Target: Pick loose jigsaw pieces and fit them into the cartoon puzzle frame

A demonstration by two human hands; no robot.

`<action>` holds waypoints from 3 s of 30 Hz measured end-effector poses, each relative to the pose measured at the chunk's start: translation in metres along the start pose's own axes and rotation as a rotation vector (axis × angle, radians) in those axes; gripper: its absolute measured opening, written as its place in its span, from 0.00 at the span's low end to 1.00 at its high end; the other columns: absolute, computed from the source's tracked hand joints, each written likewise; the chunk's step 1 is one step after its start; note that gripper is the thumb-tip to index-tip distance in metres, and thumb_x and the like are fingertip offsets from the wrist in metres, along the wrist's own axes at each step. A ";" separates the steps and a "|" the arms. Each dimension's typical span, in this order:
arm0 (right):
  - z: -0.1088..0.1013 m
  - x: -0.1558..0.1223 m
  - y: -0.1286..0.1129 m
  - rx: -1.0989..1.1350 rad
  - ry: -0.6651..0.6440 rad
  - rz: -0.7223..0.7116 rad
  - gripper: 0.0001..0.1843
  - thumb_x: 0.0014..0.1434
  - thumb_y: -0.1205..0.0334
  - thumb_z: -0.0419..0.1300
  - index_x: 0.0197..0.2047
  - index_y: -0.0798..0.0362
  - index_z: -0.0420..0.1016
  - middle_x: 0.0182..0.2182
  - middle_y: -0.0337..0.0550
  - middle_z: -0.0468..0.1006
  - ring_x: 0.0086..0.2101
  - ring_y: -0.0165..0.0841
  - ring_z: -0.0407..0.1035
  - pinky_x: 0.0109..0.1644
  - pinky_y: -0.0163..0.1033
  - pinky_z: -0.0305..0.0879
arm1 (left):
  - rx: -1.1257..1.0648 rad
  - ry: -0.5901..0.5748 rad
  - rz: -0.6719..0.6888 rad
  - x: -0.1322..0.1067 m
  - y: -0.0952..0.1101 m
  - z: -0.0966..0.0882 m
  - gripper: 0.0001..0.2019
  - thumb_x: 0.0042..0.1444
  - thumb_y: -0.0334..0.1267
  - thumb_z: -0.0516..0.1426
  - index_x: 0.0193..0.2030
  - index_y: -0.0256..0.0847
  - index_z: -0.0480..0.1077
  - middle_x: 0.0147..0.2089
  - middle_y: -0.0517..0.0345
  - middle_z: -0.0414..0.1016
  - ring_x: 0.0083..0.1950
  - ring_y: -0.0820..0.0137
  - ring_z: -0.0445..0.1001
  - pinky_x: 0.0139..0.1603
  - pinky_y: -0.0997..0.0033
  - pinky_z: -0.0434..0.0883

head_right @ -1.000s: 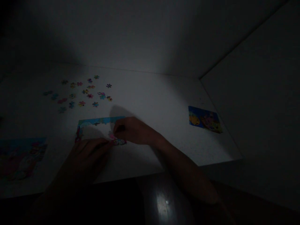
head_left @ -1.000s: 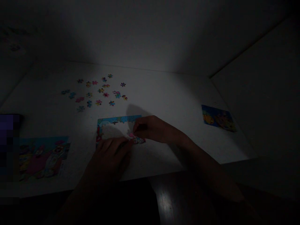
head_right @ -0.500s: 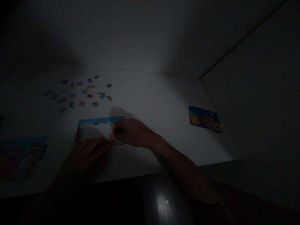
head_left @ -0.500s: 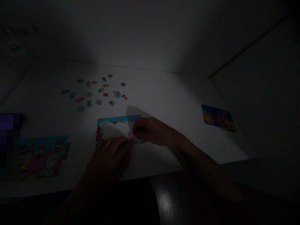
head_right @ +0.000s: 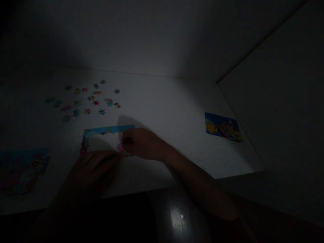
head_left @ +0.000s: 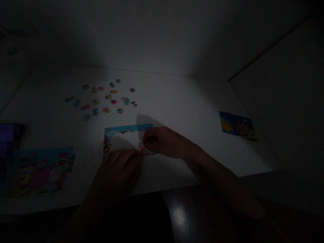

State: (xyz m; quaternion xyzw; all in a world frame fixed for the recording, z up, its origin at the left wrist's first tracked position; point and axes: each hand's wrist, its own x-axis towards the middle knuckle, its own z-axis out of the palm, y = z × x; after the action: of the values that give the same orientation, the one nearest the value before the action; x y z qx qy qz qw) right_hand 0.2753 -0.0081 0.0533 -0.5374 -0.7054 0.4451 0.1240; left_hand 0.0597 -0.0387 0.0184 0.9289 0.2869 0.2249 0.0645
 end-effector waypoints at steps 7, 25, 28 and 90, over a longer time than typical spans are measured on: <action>-0.009 0.001 0.007 0.321 -0.086 -0.078 0.02 0.61 0.66 0.55 0.36 0.55 0.68 0.28 0.36 0.69 0.29 0.27 0.63 0.32 0.33 0.59 | -0.030 -0.015 -0.006 0.001 -0.001 0.001 0.12 0.64 0.31 0.51 0.52 0.36 0.70 0.48 0.52 0.74 0.45 0.63 0.68 0.47 0.60 0.64; -0.015 0.010 0.018 0.475 -0.017 -0.017 0.12 0.62 0.64 0.54 0.48 0.56 0.72 0.28 0.36 0.72 0.24 0.24 0.62 0.26 0.32 0.56 | -0.037 0.005 -0.001 -0.002 -0.001 0.001 0.14 0.64 0.30 0.51 0.55 0.36 0.69 0.49 0.52 0.73 0.47 0.63 0.67 0.49 0.61 0.63; -0.014 0.012 0.022 0.430 0.031 -0.024 0.11 0.60 0.65 0.57 0.46 0.56 0.73 0.31 0.38 0.73 0.25 0.24 0.63 0.28 0.32 0.58 | -0.041 -0.006 -0.008 -0.002 -0.001 0.002 0.15 0.64 0.31 0.51 0.55 0.36 0.69 0.50 0.53 0.72 0.48 0.63 0.67 0.50 0.60 0.63; -0.024 0.022 0.040 0.181 0.561 0.015 0.08 0.60 0.58 0.57 0.41 0.51 0.71 0.33 0.40 0.74 0.30 0.29 0.67 0.34 0.37 0.63 | -0.106 0.081 -0.091 0.000 0.001 0.001 0.15 0.66 0.33 0.45 0.51 0.42 0.71 0.46 0.56 0.75 0.45 0.68 0.69 0.46 0.66 0.67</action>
State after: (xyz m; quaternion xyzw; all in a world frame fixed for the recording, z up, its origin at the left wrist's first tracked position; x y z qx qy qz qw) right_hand 0.3086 0.0236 0.0299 -0.6314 -0.5969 0.3413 0.3585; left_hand 0.0611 -0.0395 0.0179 0.9003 0.3191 0.2738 0.1123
